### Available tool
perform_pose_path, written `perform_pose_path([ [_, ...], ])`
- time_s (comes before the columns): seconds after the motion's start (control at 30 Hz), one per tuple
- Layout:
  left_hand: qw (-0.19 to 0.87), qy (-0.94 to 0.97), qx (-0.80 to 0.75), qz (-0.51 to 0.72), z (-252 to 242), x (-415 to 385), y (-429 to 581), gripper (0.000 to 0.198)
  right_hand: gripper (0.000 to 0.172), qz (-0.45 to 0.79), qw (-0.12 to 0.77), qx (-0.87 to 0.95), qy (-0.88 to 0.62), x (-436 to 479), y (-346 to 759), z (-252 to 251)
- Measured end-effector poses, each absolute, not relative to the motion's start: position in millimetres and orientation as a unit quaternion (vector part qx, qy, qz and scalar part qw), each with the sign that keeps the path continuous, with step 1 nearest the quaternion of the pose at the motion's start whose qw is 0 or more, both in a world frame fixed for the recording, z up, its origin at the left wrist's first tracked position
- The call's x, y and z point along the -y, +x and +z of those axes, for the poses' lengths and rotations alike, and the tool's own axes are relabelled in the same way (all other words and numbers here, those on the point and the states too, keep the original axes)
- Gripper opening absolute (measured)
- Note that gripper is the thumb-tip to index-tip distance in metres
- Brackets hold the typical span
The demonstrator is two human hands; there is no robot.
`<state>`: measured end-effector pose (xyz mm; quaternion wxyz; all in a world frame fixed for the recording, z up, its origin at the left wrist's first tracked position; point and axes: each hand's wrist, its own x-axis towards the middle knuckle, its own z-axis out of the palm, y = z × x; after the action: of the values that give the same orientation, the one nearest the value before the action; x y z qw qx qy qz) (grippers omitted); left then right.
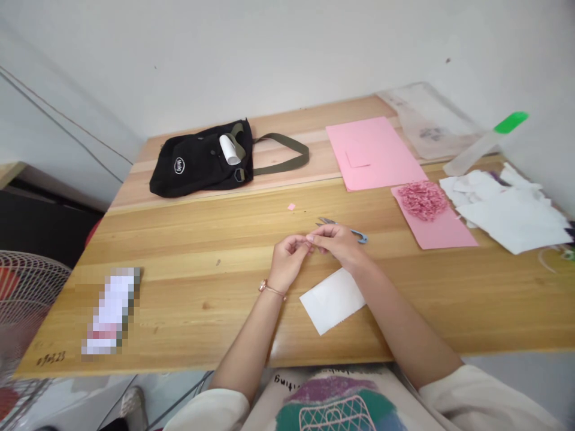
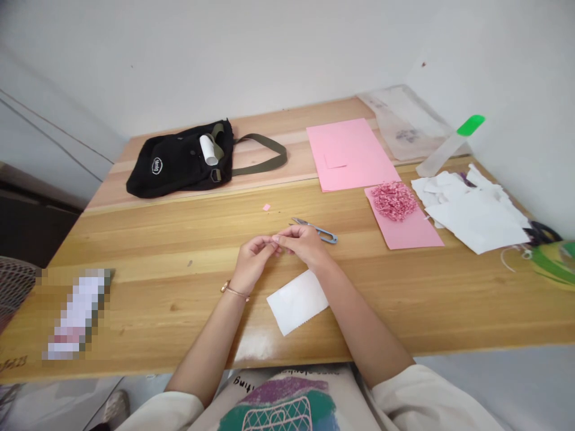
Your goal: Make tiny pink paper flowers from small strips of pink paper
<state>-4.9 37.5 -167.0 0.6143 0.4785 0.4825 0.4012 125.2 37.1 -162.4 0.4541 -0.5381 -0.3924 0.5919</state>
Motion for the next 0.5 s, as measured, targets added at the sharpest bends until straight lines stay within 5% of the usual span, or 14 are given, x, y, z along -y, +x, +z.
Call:
perform_pose_path([
  [0.5, 0.616, 0.449, -0.495, 0.417, -163.0, -37.6, -5.1, 0.011, 0.025, 0.605, 0.45, 0.385, -0.533, -37.8, 126.2, -165.5],
])
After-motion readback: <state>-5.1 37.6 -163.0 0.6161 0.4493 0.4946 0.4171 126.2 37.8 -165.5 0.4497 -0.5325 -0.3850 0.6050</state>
